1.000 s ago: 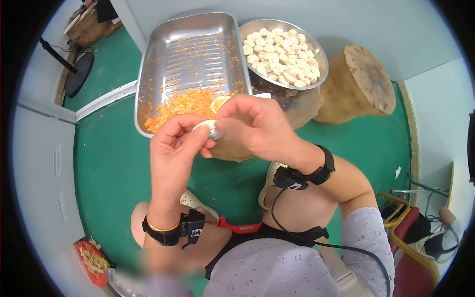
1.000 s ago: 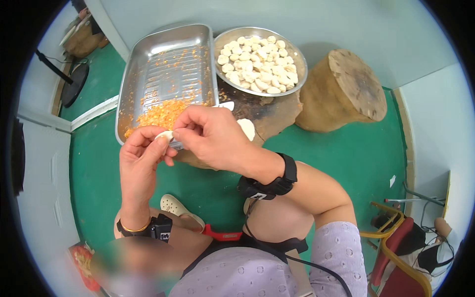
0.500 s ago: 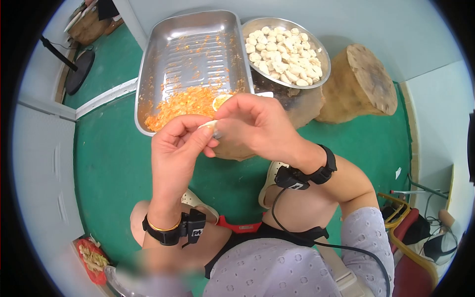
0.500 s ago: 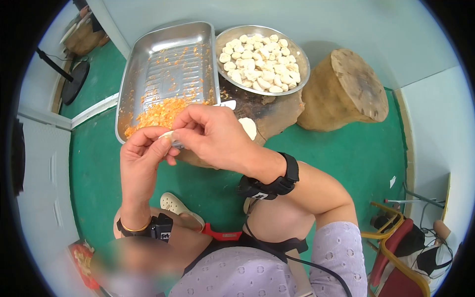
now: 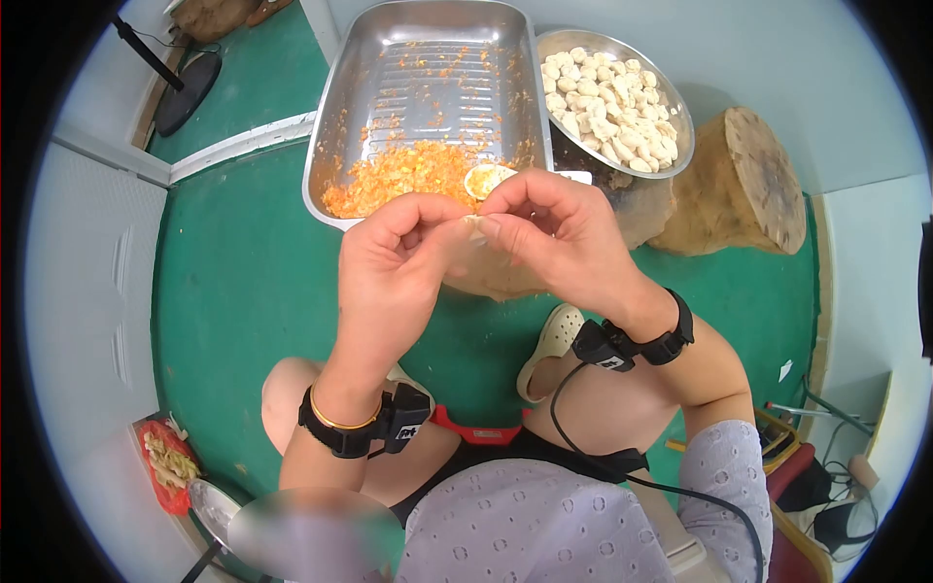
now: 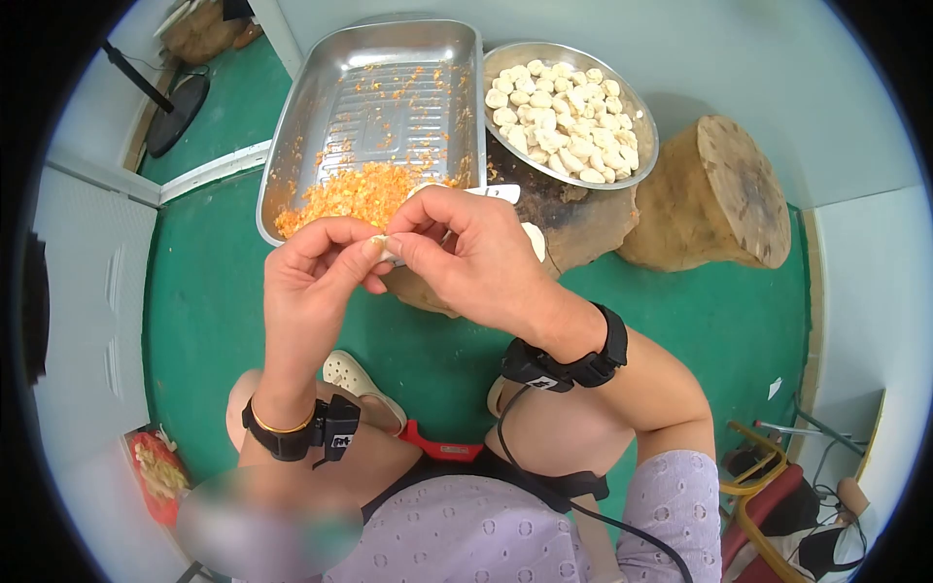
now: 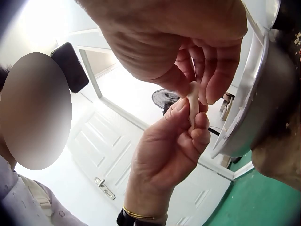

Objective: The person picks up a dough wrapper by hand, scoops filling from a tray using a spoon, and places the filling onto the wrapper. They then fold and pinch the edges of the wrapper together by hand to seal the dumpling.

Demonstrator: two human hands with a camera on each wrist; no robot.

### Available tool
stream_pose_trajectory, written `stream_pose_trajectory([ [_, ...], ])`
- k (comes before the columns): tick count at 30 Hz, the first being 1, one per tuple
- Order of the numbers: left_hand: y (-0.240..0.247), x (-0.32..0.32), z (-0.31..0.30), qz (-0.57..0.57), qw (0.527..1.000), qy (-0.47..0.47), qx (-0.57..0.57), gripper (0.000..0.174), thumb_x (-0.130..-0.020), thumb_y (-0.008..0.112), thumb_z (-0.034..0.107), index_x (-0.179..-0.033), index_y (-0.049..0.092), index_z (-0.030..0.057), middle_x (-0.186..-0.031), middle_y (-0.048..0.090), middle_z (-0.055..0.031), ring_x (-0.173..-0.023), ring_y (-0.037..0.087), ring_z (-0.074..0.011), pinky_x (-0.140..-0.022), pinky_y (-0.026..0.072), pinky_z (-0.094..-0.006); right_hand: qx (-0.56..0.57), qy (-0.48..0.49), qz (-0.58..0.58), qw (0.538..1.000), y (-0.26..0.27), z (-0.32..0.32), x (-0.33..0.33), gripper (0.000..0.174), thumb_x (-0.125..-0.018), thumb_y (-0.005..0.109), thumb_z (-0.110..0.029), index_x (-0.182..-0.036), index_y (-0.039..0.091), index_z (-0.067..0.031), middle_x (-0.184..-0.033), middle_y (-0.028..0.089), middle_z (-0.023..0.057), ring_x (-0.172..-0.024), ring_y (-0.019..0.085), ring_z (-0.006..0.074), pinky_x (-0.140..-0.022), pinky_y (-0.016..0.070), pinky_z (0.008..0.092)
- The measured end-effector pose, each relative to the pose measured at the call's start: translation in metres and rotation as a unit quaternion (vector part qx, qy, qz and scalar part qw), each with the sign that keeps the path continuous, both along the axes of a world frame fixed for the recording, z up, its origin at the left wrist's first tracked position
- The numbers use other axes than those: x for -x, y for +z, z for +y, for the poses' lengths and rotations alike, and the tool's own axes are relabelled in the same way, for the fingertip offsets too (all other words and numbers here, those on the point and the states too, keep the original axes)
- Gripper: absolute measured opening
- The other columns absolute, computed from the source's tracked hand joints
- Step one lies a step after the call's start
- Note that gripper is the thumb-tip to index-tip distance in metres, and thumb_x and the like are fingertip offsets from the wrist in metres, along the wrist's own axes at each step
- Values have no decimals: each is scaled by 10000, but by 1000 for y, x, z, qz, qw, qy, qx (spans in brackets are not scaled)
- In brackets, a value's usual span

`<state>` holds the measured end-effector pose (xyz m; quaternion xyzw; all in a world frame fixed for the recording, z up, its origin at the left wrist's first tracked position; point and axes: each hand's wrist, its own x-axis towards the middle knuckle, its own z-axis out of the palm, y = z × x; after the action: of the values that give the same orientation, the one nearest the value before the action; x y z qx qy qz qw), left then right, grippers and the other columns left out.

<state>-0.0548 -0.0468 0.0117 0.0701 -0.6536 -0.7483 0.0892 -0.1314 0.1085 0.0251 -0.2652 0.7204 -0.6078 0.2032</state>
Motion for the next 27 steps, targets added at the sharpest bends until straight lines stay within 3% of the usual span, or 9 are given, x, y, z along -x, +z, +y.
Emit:
stream_pose_trajectory([
  [1, -1, 0, 0, 3, 1000, -3, 0, 101, -858, 586, 22, -937, 603, -39, -813, 639, -80, -690, 614, -111, -593, 504, -215, -18, 3, 8, 1000, 0, 1, 0, 85, -835, 618, -90, -847, 595, -9, -708, 584, -12, -613, 499, 21, -543, 418, 192],
  [8, 4, 2, -2, -22, 996, 6, -83, 130, -863, 582, 28, -974, 581, -39, -824, 632, -85, -697, 614, -111, -591, 507, -219, 10, -32, -39, 999, -1, 0, 3, 87, -843, 610, -94, -873, 589, -15, -729, 582, -19, -622, 487, 17, -540, 406, 187],
  [14, 0, 2, -2, -36, 998, 8, -51, 93, -854, 593, 26, -928, 597, -32, -789, 632, -67, -658, 608, -96, -545, 495, -207, 43, -36, -47, 997, -2, -4, 0, 92, -845, 608, -92, -887, 587, -14, -766, 589, -16, -633, 490, 22, -562, 416, 193],
  [19, 1, 0, -1, -55, 999, 3, 0, 70, -855, 597, 40, -879, 613, -24, -744, 623, -50, -641, 603, -87, -515, 477, -200, -26, 13, -18, 999, -1, -2, 2, 103, -840, 612, -110, -857, 593, -11, -749, 594, -5, -614, 493, 39, -552, 430, 210],
  [23, 0, -2, 0, -41, 999, -11, 34, 93, -865, 588, 58, -897, 609, -26, -752, 621, -49, -635, 603, -91, -513, 480, -205, -54, 0, 0, 999, -1, -3, -1, 106, -847, 593, -113, -835, 591, -8, -726, 588, 17, -604, 495, 48, -533, 434, 225],
  [25, -1, 0, 0, -49, 999, 4, -14, 92, -862, 575, 68, -873, 609, -17, -695, 580, 3, -566, 519, -33, -492, 438, -186, -52, 1, 39, 998, -5, -3, 0, 109, -854, 572, -107, -831, 580, -1, -707, 576, 30, -600, 492, 55, -520, 433, 236],
  [27, 5, 2, -2, -71, 996, 2, -49, 98, -863, 576, 74, -885, 605, -17, -707, 581, -2, -564, 522, -39, -486, 444, -190, -43, -5, 29, 999, -4, -4, -1, 108, -854, 567, -105, -829, 575, -1, -703, 574, 32, -599, 495, 60, -520, 433, 239],
])
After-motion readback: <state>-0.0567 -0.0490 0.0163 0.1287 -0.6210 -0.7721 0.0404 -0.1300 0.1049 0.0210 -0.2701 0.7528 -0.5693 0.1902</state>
